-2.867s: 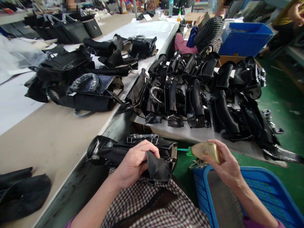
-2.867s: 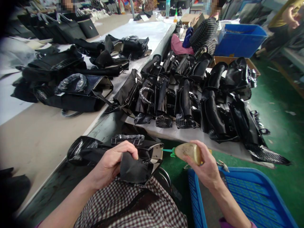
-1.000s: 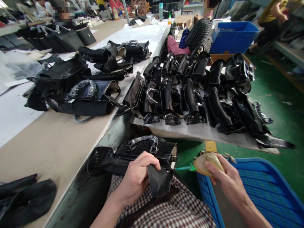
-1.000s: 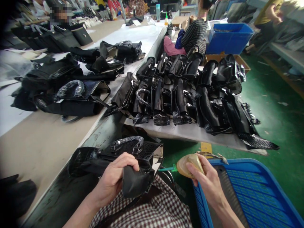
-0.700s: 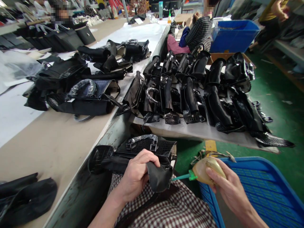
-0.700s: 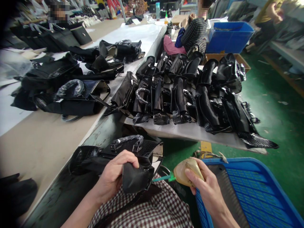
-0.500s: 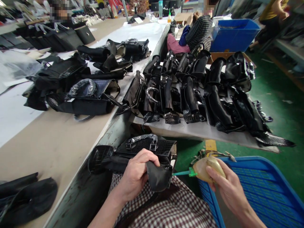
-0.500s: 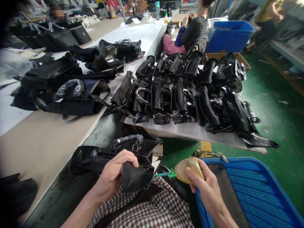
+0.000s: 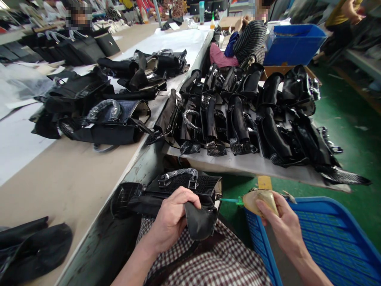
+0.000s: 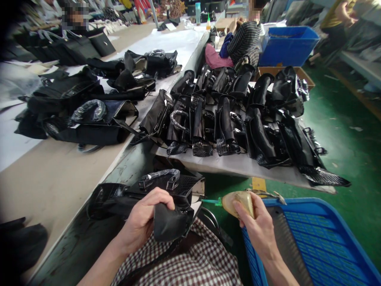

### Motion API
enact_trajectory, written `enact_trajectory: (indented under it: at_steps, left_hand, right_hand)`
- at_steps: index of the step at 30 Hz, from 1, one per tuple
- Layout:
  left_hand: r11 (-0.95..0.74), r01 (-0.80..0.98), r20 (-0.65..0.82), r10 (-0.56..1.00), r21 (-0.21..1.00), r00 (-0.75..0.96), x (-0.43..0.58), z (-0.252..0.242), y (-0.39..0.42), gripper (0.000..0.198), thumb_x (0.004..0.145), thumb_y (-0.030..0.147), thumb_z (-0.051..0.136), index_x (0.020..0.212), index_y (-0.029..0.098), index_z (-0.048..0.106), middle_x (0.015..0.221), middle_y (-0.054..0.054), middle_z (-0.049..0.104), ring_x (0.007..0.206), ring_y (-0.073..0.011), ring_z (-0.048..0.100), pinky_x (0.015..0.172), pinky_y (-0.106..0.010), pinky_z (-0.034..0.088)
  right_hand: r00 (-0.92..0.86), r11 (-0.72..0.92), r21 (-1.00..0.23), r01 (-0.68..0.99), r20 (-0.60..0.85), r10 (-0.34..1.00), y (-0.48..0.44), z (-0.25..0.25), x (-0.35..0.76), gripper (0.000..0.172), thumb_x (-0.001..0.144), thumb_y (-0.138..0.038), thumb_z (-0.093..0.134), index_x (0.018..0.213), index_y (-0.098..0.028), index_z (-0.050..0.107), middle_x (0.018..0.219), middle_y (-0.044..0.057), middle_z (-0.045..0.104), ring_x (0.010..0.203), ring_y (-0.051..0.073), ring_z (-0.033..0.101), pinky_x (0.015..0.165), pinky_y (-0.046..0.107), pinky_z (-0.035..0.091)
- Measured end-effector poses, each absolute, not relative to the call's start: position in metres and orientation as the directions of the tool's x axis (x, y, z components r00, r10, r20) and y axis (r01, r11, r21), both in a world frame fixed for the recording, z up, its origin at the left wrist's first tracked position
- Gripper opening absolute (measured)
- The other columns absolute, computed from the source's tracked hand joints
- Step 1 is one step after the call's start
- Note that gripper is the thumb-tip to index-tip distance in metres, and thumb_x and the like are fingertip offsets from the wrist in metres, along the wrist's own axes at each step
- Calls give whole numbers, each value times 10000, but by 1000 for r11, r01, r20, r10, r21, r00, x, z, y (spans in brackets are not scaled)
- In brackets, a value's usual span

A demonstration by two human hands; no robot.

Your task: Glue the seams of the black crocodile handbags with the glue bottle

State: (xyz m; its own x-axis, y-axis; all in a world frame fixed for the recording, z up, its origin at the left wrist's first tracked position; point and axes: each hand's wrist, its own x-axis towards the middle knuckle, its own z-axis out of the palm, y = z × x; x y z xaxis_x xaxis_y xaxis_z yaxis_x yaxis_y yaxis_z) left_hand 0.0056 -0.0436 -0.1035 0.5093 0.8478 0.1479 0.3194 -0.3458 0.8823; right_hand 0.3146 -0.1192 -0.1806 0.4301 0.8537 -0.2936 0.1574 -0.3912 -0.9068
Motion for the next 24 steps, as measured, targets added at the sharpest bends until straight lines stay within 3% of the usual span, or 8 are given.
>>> enact_trajectory:
  at_steps: [10, 18, 24]
  left_hand:
    - [-339, 332, 122, 838, 880, 531, 4, -109, -44, 192, 943, 49, 519, 906, 178, 656, 938, -48, 658, 903, -175, 608, 807, -264, 457]
    - [-342, 321, 140, 846, 883, 514, 7, -107, -43, 186, 938, 40, 537, 900, 175, 660, 920, -42, 655, 894, -171, 610, 800, -259, 459]
    - [-363, 338, 149, 841, 868, 520, 5, -108, -43, 194, 938, 31, 529, 902, 172, 657, 933, -49, 666, 890, -174, 610, 789, -263, 461]
  right_hand:
    - [358, -361, -931, 56, -319, 878, -120, -174, 313, 476, 853, -542, 792, 1127, -181, 643, 818, 35, 658, 508, 159, 504, 421, 272, 393]
    - [300, -386, -910, -153, -415, 859, -131, -168, 303, 458, 819, -506, 837, 1082, -169, 672, 782, 34, 624, 516, 171, 489, 393, 270, 399]
    - [379, -354, -935, -26, -337, 862, -124, -177, 309, 435, 845, -527, 804, 1063, -176, 669, 785, 25, 643, 511, 151, 491, 414, 264, 397]
